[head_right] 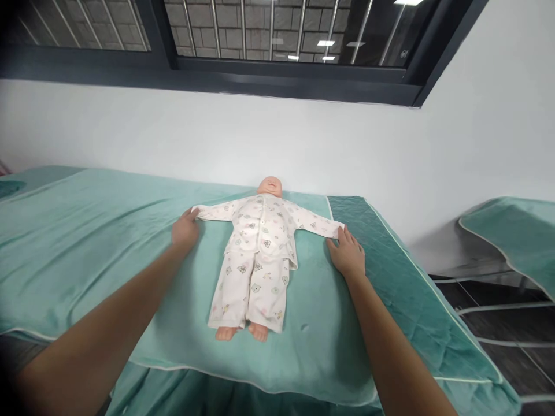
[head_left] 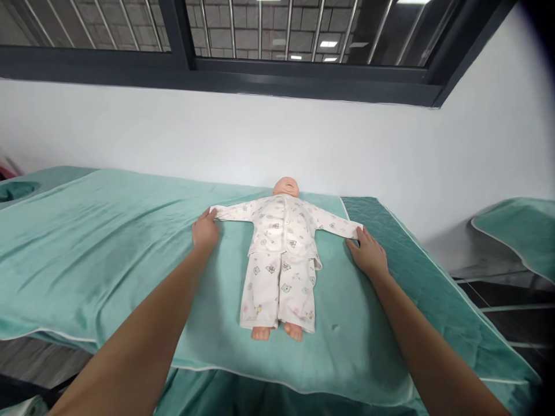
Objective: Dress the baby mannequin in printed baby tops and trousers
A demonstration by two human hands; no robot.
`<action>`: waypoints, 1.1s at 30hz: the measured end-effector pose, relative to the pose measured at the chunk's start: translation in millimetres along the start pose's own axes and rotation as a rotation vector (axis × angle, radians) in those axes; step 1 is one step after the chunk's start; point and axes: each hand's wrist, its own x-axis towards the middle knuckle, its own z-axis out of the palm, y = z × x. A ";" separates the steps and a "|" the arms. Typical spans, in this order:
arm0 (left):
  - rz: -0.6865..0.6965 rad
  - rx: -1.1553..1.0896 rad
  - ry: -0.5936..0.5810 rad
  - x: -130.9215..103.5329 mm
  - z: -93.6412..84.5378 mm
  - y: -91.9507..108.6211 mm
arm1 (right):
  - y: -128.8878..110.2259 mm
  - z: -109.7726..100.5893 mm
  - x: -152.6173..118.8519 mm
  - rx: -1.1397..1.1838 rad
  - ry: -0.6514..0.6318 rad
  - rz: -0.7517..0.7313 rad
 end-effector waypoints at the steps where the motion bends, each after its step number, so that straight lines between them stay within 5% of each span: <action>1: -0.009 0.027 -0.010 -0.7 -0.2 1.4 | -1.3 -0.8 -0.4 -0.002 0.005 0.005; 7: -0.002 0.112 -0.043 -3.1 -3.5 9.2 | -13.5 -11.6 -15.7 -0.082 0.102 -0.103; 15: 0.002 0.170 -0.053 -3.4 -1.6 12.7 | -74.5 -18.7 -109.5 0.180 0.120 -0.652; 20: -0.033 0.188 -0.037 -8.2 0.1 12.3 | -93.2 -13.1 -144.6 0.395 0.066 -0.591; 27: -0.099 0.252 -0.061 -37.7 -8.2 12.4 | -93.5 -19.7 -151.2 0.663 0.223 -0.405; 30: -0.097 0.279 -0.062 -48.8 -9.9 12.8 | -114.8 -31.1 -146.6 0.720 0.321 -0.434; 33: -0.073 0.288 -0.069 -53.3 -10.5 12.4 | -151.1 -45.9 -139.6 0.574 0.274 -0.575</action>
